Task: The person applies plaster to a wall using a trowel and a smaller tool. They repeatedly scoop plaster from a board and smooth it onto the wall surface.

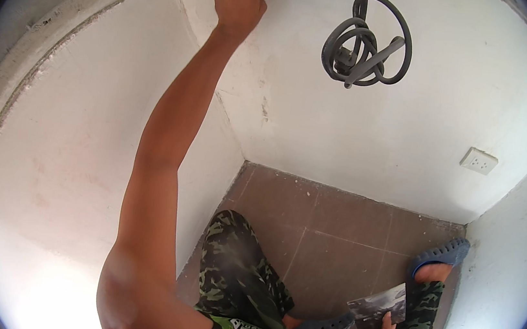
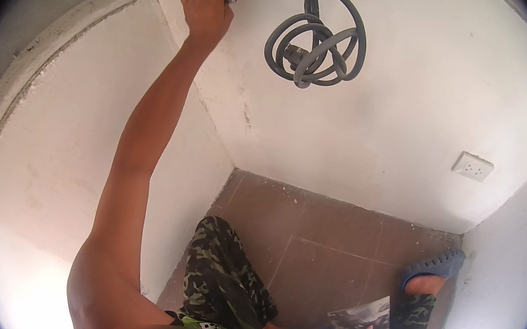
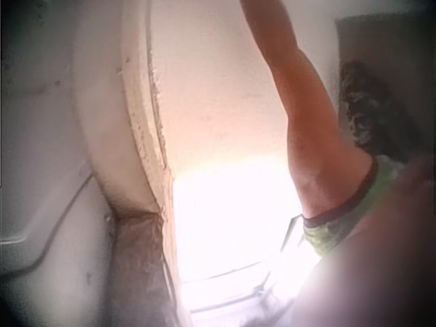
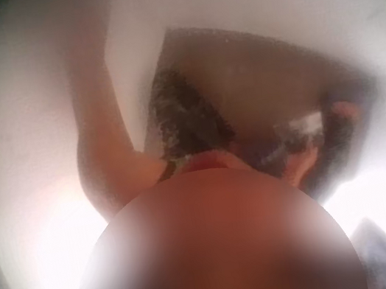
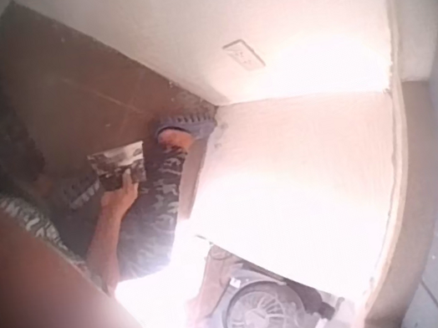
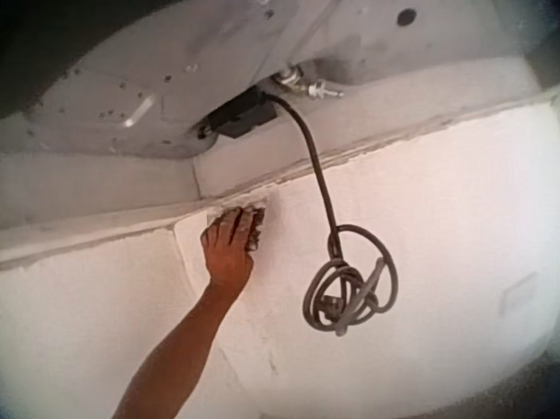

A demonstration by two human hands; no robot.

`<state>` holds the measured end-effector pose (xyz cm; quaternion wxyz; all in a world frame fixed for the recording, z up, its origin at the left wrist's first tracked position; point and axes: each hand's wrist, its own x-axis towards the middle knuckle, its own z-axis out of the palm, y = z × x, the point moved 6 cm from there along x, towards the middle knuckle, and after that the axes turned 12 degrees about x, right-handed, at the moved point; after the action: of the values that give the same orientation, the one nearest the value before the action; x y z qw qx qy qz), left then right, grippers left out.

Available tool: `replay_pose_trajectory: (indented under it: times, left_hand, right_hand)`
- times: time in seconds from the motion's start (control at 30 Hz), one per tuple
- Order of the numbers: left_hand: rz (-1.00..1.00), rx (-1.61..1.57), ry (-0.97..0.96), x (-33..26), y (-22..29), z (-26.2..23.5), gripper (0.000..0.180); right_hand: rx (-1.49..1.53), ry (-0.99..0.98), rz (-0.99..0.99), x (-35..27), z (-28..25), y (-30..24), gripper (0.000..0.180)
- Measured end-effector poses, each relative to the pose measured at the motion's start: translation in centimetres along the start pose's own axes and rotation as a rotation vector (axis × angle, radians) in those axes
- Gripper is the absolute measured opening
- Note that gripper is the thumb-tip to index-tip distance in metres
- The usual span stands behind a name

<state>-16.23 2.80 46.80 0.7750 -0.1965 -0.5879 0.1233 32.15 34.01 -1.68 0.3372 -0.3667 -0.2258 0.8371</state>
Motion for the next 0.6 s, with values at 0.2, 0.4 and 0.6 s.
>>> replay_pose_trajectory:
  times: [0.2, 0.4, 0.6]
  left_hand:
    - [-0.035, -0.145, 0.062, 1.5, 1.0, 3.3, 0.056]
    - [-0.085, -0.232, 0.035, -0.9, 1.8, 3.0, 0.061]
    - [0.111, -0.267, 0.022, -3.9, 2.0, -2.1, 0.054]
  right_hand:
    - [-0.014, 0.006, 0.016, 0.2, 0.1, 0.1, 0.039]
    - [-0.043, 0.031, 0.004, 0.3, 0.3, 0.2, 0.041]
    - [0.034, -0.048, 0.007, -0.1, 0.3, 0.0, 0.041]
